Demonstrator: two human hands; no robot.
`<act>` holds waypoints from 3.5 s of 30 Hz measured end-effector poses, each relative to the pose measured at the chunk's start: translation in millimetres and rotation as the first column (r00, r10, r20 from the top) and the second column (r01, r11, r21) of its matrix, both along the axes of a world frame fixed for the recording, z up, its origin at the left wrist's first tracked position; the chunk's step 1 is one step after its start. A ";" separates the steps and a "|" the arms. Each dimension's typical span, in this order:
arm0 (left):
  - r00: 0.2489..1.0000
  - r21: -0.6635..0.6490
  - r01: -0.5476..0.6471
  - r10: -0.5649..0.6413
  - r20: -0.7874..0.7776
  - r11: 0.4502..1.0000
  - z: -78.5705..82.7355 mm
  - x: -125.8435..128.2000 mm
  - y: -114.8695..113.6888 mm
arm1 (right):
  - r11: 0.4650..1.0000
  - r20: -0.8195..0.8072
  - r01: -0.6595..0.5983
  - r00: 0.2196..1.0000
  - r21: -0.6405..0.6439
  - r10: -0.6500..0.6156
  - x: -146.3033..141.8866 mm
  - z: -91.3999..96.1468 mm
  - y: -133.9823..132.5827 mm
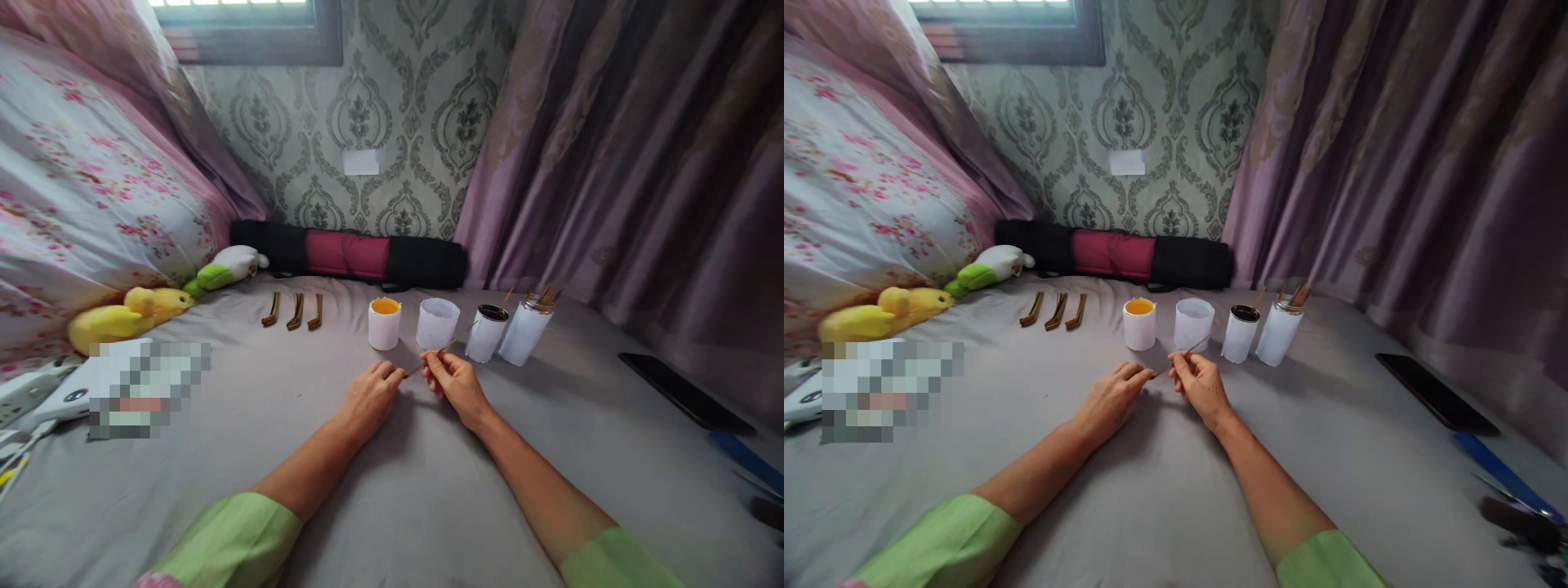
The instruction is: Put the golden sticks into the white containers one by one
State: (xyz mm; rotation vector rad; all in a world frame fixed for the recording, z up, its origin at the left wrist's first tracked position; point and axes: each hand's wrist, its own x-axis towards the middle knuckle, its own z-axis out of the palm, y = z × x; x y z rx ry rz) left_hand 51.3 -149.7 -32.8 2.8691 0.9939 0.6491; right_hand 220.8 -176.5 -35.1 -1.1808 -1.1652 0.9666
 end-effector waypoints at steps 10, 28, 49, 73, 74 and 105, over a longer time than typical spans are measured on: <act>0.996 -0.043 -0.025 0.028 0.085 0.999 -6.2 1.1 2.6 | 1.000 -0.017 -0.007 1.000 -0.005 0.007 0.3 0.3 -0.1; 0.803 -0.621 0.128 0.286 0.522 0.774 -10.2 9.9 8.3 | 0.998 -0.060 0.062 0.996 -0.013 -0.063 3.1 -3.9 3.7; 0.606 -0.792 0.574 0.541 0.583 0.209 -10.8 13.0 7.5 | 0.996 -0.039 0.086 0.995 -0.006 -0.086 2.7 -2.4 3.0; 0.597 -0.787 0.617 0.649 0.472 0.005 -5.4 11.6 6.3 | 0.997 -0.042 0.067 0.997 -0.028 -0.068 4.6 -4.1 2.0; 0.596 -0.789 0.615 0.654 0.466 0.002 -4.9 11.5 6.3 | 0.997 -0.046 0.071 0.996 -0.028 -0.072 4.8 -4.4 2.2; 0.568 -0.815 0.579 0.730 0.380 -0.025 -0.4 6.4 10.3 | 0.964 -0.235 0.266 0.936 -0.018 -0.263 24.3 -8.5 8.1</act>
